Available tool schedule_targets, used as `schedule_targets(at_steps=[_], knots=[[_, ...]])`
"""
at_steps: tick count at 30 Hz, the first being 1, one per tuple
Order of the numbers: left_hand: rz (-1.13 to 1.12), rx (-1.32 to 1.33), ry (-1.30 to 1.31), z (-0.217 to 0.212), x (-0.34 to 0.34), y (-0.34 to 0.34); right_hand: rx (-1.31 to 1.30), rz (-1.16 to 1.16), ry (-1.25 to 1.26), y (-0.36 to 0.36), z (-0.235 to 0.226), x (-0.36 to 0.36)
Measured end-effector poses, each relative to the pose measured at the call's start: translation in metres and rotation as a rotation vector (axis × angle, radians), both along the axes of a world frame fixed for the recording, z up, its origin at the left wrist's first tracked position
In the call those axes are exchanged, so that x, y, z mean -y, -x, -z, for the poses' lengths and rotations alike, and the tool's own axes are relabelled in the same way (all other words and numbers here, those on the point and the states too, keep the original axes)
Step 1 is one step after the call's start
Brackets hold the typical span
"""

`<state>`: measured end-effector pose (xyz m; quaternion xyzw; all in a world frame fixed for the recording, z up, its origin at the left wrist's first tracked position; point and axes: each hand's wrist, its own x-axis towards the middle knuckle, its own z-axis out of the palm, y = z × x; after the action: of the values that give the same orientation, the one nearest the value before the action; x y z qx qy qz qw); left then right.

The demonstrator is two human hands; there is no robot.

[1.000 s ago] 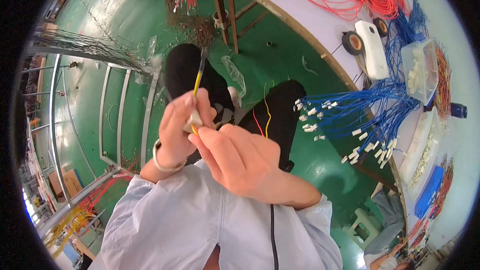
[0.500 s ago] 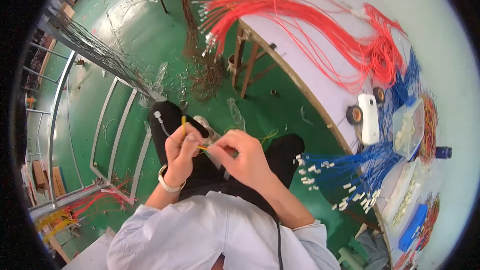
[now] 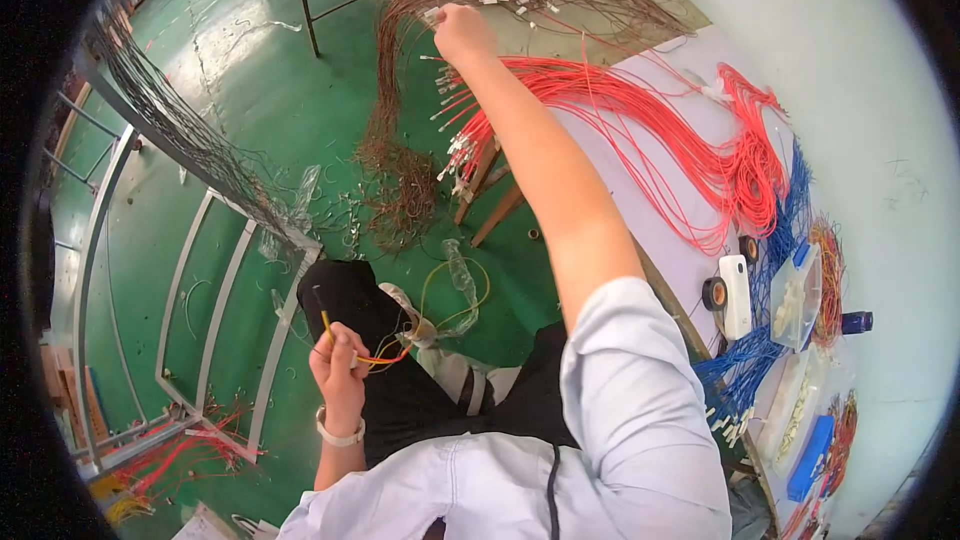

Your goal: The recorder is assembling complex wire harnesses by bundling multiple colored wires together with black electrical tape and organizing the groups of wires.

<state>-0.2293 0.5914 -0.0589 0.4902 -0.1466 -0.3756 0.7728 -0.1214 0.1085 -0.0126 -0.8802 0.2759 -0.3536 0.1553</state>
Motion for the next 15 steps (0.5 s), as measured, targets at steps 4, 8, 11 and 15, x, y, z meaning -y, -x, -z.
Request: schedule_targets(at_steps=[4, 8, 11, 15], knots=[[0.068, -0.053, 0.035, -0.004, -0.002, 0.003, -0.325, 0.233, 0.092, -0.052, 0.006, 0.005], [0.095, 0.012, 0.026, -0.011, -0.007, 0.003, -0.445, 0.352, 0.14, -0.063, -0.001, -0.002], [0.237, 0.256, -0.009, -0.014, -0.008, -0.002, -0.378, 0.398, 0.179, -0.061, -0.015, 0.012], [0.285, 0.249, 0.001, -0.014, -0.019, -0.006, -0.104, 0.255, 0.24, -0.061, -0.044, -0.019]])
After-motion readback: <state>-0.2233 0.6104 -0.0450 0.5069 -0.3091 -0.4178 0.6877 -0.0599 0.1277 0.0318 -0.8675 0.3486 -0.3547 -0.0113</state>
